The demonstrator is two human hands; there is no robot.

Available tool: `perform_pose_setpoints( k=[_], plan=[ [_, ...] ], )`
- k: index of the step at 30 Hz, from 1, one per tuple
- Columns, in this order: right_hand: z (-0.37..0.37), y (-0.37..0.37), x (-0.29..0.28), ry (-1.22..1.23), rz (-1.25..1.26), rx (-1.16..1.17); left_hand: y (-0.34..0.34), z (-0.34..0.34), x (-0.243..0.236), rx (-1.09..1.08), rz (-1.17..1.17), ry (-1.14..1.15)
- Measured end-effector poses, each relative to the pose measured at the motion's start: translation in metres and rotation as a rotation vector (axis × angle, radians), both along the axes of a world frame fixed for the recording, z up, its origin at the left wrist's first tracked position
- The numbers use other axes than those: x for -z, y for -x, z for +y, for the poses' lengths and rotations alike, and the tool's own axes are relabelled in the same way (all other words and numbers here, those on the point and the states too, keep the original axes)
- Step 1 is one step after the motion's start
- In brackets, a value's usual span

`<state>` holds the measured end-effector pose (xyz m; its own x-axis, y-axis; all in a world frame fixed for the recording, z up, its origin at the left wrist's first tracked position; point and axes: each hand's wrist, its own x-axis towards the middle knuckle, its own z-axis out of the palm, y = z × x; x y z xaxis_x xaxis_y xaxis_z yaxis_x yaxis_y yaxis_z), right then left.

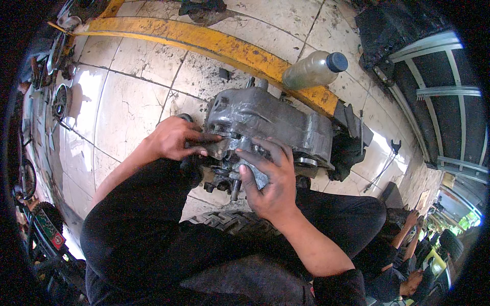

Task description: The person sits on the floor and uses a wrench to tighten bolts on a metallic engine component. They repeatedly adjust the tool and apply force to secure the fasteners on the machinery part.

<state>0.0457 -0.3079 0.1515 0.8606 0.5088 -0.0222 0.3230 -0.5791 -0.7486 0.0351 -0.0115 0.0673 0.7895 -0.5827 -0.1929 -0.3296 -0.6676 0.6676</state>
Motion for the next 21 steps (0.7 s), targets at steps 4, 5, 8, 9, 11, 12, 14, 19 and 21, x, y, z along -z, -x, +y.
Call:
perform_pose_setpoints(
  k=[4,5,8,9,11,12,14,19,21],
  plan=[
    [-0.001,-0.001,0.004,-0.007,-0.023,0.002,-0.002,0.007,0.004,-0.025,0.036,-0.101],
    [-0.001,0.001,0.003,0.003,-0.015,-0.006,-0.001,0.007,0.002,-0.023,0.013,-0.109],
    [0.0,0.002,0.004,0.001,-0.017,0.01,-0.001,0.003,-0.005,-0.003,-0.02,-0.14],
    [0.0,0.001,0.003,-0.009,-0.021,0.008,-0.004,0.002,-0.009,-0.008,-0.012,-0.164],
    [0.0,0.003,0.002,0.014,-0.005,0.002,-0.002,0.002,-0.014,-0.007,-0.005,-0.207],
    [0.0,0.003,0.002,0.027,-0.004,0.007,-0.002,0.001,-0.016,0.007,-0.014,-0.225],
    [0.001,0.001,0.002,0.017,-0.013,0.007,-0.008,0.001,-0.021,0.037,-0.018,-0.259],
    [0.001,0.0,0.002,0.01,-0.019,-0.006,-0.006,0.001,-0.023,0.038,-0.028,-0.254],
    [0.001,0.001,0.002,0.023,-0.013,-0.011,-0.007,-0.004,-0.028,0.067,-0.066,-0.27]
  ],
)
